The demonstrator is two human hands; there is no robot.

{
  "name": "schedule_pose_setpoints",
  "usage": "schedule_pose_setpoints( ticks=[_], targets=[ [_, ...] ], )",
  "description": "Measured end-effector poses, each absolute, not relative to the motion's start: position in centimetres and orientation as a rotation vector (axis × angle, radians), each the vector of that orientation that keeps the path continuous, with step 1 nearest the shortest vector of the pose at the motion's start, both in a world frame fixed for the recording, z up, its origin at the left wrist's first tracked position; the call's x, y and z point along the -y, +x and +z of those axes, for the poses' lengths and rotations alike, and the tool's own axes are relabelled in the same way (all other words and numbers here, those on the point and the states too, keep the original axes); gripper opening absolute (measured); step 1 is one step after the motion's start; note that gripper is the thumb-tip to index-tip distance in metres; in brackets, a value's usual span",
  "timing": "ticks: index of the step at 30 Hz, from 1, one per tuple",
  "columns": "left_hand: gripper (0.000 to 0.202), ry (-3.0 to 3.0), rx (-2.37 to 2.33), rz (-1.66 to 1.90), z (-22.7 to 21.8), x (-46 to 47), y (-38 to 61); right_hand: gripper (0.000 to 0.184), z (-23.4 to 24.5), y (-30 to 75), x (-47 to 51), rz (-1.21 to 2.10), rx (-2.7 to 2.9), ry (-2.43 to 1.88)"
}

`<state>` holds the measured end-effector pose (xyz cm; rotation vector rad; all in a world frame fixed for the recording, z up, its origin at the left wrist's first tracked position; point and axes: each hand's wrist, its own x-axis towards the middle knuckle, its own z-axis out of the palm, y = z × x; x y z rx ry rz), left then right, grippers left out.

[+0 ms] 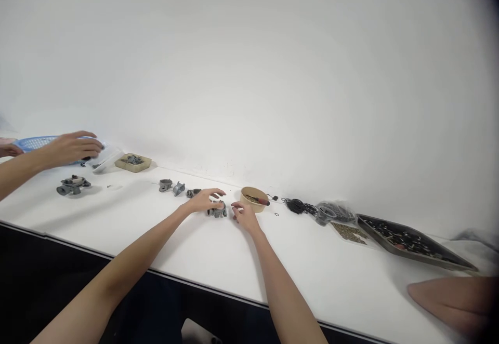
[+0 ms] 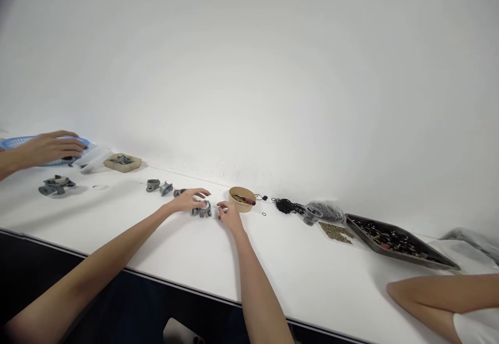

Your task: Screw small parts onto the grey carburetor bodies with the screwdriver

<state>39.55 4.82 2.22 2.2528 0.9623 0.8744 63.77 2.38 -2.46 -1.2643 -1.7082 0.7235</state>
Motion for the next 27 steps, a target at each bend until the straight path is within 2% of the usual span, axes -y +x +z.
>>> schedule_pose_setpoints(
  ticks=[1, 3, 6, 12, 17, 22, 27],
  targets=[
    [0.042, 2.251, -1.072, 0.957, 2.0, -5.2, 38.9, 0.023, -2.4, 63.8, -2.4, 0.713, 1.705, -1.279],
    [0.038, 2.311, -1.334, 1.064, 1.3, -5.9, 37.3, 0.025, -2.4, 63.8, -2.4, 0.708, 1.703, -1.289],
    [0.028, 2.488, -1.553, 0.942, -0.2, -6.8, 35.3, 0.034, -2.4, 63.8, -2.4, 0.713, 1.716, -1.284],
    [0.033, 2.454, -1.686, 0.962, -1.4, -7.2, 34.4, 0.044, -2.4, 63.6, -2.3, 0.664, 1.741, -1.268],
    [0.009, 2.115, -1.628, 1.142, -1.0, -7.4, 34.5, 0.042, -2.2, 63.4, -2.1, 0.573, 1.753, -1.258],
    [0.026, 1.728, -1.432, 1.408, 0.0, -7.0, 35.5, 0.041, -0.9, 62.7, -1.2, 0.333, 1.682, -1.14],
    [0.049, 1.288, -0.822, 1.53, 2.1, -4.9, 38.0, 0.053, 1.2, 61.0, 0.6, 0.08, 1.703, -0.92]
  ],
)
